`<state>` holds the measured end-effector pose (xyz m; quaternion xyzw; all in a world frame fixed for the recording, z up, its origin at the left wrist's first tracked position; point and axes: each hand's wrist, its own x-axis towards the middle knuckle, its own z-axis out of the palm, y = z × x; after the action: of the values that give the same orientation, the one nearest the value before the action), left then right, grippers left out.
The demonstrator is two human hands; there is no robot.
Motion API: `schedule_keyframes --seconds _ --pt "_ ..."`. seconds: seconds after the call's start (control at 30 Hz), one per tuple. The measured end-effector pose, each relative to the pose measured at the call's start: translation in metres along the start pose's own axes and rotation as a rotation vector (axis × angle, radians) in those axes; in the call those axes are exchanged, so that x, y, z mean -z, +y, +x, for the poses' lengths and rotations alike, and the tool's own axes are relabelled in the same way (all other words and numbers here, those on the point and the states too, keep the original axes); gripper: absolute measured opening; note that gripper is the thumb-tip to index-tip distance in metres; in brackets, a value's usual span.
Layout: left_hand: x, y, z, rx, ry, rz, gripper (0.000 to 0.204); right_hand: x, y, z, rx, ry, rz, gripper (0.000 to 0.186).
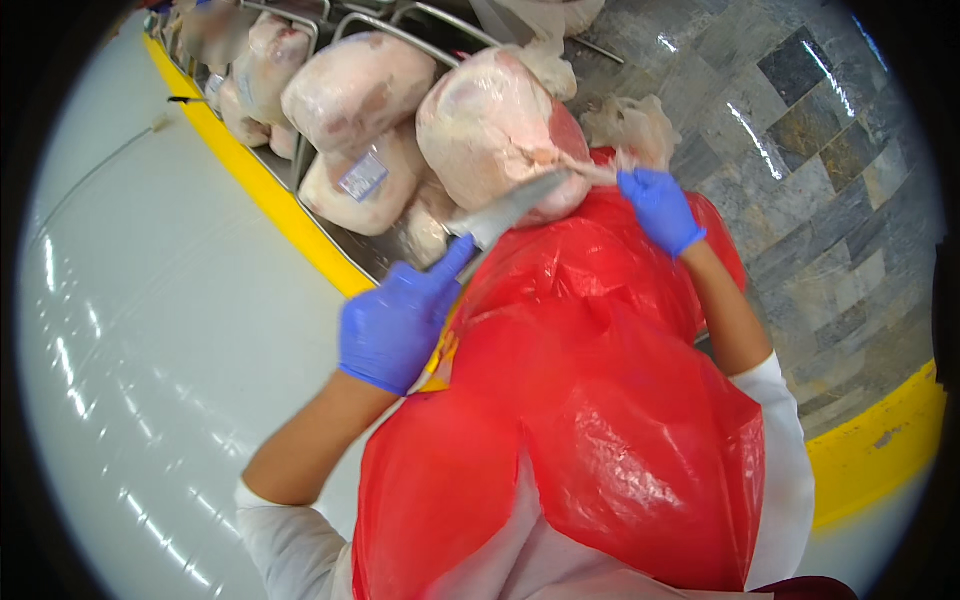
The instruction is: The person handles vacuum-sealed meat packages in a stainless steel tray, removes one package, and uses a knife to cut open the plastic wrap. The person then begins trimming the meat with the knife.
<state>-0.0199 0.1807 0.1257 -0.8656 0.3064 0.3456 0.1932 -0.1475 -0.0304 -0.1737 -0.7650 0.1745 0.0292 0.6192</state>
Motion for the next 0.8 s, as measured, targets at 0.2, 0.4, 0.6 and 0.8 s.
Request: schedule_keyframes --seconds 0.2,0.4,0.6,0.8 --pt "0.036 -0.030 -0.013 -0.026 0.135 -0.080 0.040 0.005 0.003 0.056 -0.584 -0.008 0.555 0.033" --pt "0.046 -0.026 0.007 -0.119 0.098 0.047 0.036 -0.006 0.002 0.079 -0.570 0.021 0.571 0.027" --pt "0.062 -0.014 0.051 -0.310 0.022 0.140 0.035 -0.007 0.033 0.062 -0.328 0.040 0.264 0.026" --pt "0.048 0.007 0.097 -0.398 -0.125 0.254 0.036 -0.025 0.016 0.018 0.160 0.263 -0.046 0.040"
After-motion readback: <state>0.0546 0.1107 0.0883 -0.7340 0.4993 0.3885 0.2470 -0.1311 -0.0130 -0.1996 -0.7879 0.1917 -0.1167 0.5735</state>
